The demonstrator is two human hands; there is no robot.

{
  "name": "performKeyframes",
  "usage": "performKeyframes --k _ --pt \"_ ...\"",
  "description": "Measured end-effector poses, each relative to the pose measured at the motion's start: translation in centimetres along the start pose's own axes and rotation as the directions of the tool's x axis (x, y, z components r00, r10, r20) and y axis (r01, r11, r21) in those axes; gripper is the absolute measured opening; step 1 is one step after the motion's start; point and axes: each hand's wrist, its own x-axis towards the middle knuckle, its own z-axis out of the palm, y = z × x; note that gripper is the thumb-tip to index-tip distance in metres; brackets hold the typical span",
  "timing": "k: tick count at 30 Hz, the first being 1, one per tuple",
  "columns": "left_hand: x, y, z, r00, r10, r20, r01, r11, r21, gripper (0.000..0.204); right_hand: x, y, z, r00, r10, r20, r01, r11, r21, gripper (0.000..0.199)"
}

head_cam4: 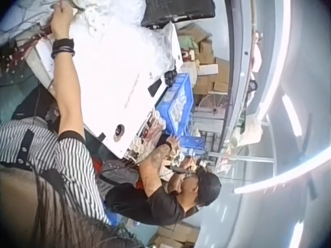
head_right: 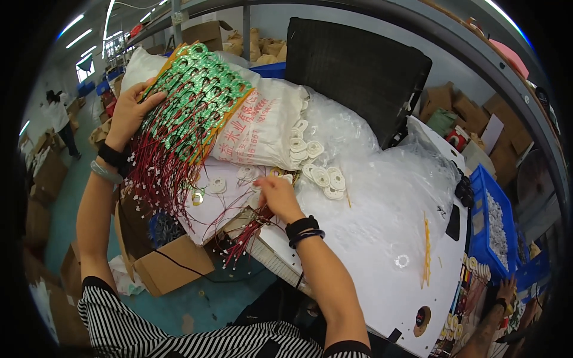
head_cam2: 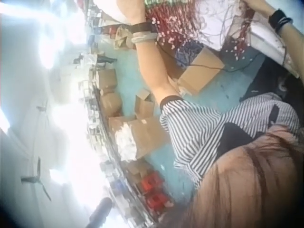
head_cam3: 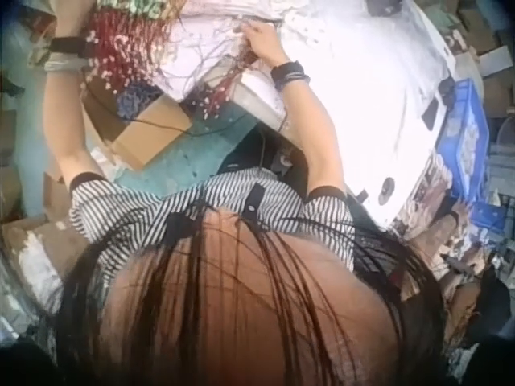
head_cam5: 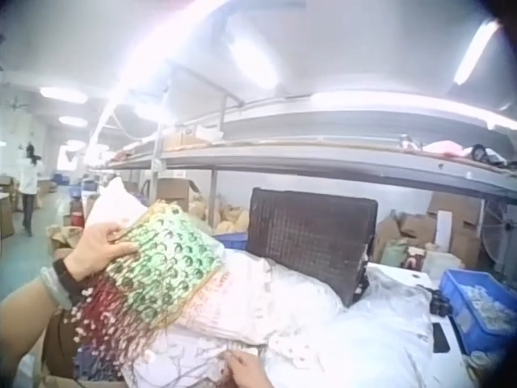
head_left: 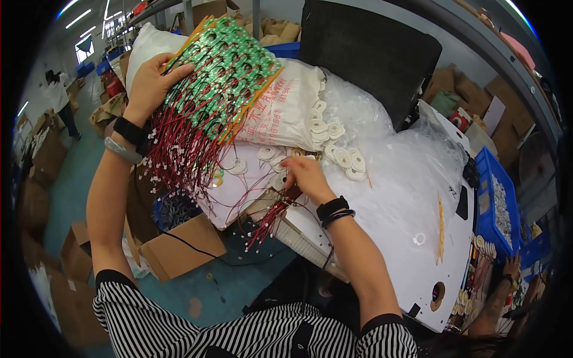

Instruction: The recorder is assembling electronic vape components, attaching wires and yellow plastic housings to the internal battery and heating elements.

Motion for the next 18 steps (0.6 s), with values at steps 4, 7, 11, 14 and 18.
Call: performKeyframes --k 4,7,11,14,18 --pt "-0.5 -1.4 -1.0 0.996 0.026 -0.086 -0.025 1.000 0.012 0.046 -0.7 -1.3 -0.8 0.993 0.095 0.073 -0.107 0.979 0.173 0.035" --pt "0.0 -2.8 -1.8 0.995 -0.007 -0.100 0.016 0.996 0.085 0.042 -0.4 -0.5 -1.7 0.998 0.052 -0.036 -0.045 0.983 0.176 0.038" --pt "-0.4 -3.5 -2.6 0.991 -0.046 -0.129 0.058 0.995 0.087 0.040 -0.8 -0.3 -1.9 0.997 0.080 0.002 -0.079 0.992 0.098 0.038" --pt "-0.7 -4.1 -3.6 0.985 -0.081 -0.150 0.090 0.994 0.056 0.047 -1.2 -0.2 -1.8 0.959 0.107 0.263 -0.060 0.982 -0.180 0.037" --pt "0.0 -5.9 -5.1 0.977 -0.062 -0.204 0.088 0.989 0.120 0.045 -0.9 -0.2 -1.8 0.986 0.043 0.158 0.052 0.836 -0.547 0.032"
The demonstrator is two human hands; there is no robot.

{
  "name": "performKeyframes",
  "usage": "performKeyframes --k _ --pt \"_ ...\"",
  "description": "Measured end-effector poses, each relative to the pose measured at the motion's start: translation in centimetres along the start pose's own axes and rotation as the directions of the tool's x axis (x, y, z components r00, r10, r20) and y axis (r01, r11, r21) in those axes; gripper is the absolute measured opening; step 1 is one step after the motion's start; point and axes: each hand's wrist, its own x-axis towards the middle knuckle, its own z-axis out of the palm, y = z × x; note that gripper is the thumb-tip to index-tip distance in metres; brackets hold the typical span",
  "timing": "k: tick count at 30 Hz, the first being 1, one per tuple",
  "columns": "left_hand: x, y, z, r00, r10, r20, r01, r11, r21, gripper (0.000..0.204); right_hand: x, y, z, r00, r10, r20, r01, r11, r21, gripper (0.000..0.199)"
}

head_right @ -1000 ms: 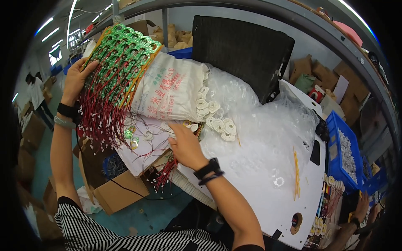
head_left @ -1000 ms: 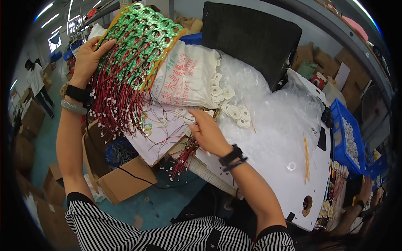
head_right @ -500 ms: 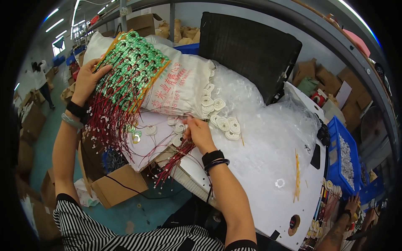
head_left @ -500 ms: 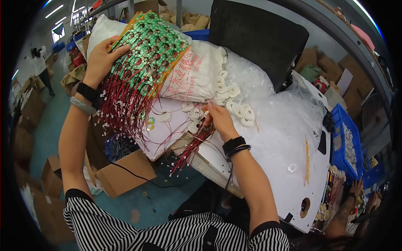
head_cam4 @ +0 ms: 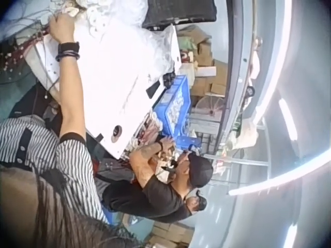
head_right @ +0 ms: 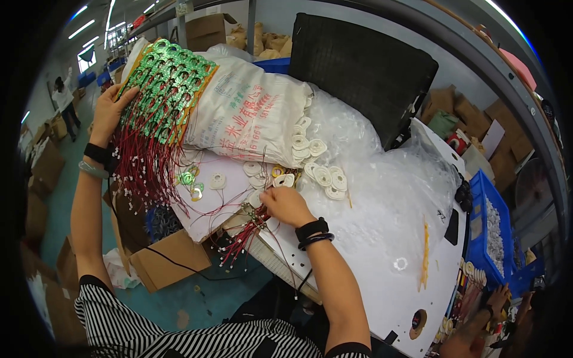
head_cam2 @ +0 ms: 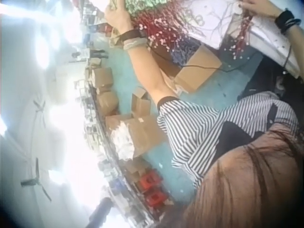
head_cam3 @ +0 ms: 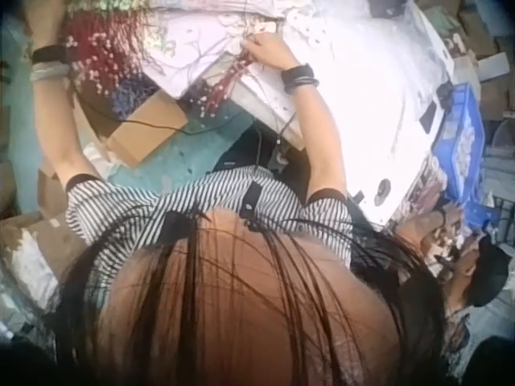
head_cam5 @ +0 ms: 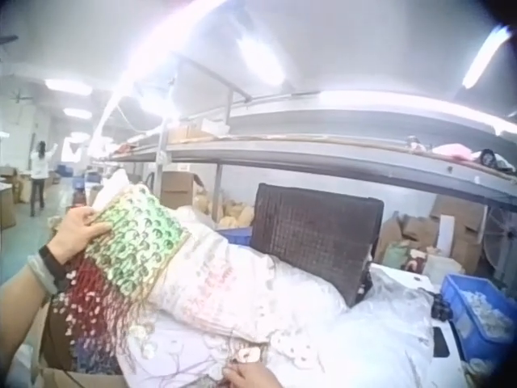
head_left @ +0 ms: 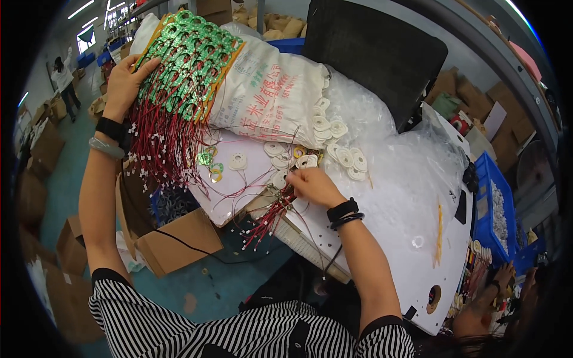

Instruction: The recorder is assembling electronic vape components, attaching wires and yellow plastic housings to the internal battery and heating elements.

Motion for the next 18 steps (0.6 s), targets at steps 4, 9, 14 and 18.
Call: performKeyframes --k 4,9,14,18 --pt "-0.1 0.2 -0.8 0.999 -0.036 -0.016 0.035 0.994 -0.100 0.044 0.3 0.6 0.0 0.989 0.011 -0.150 0.054 0.906 0.420 0.034" --pt "-0.8 0.8 -0.3 0.998 -0.060 0.000 0.059 0.984 -0.166 0.043 0.3 -2.2 0.7 0.993 -0.111 -0.043 0.117 0.840 0.530 0.038" --pt "-0.5 1.7 0.7 0.999 -0.035 -0.001 0.035 0.992 -0.117 0.044 0.6 -2.3 2.3 0.888 -0.209 0.410 0.036 0.919 0.392 0.039" --pt "-0.2 3.2 -1.0 0.998 -0.065 -0.007 0.063 0.984 -0.164 0.039 0.5 -2.7 4.0 0.882 -0.311 0.353 0.218 0.935 0.279 0.038"
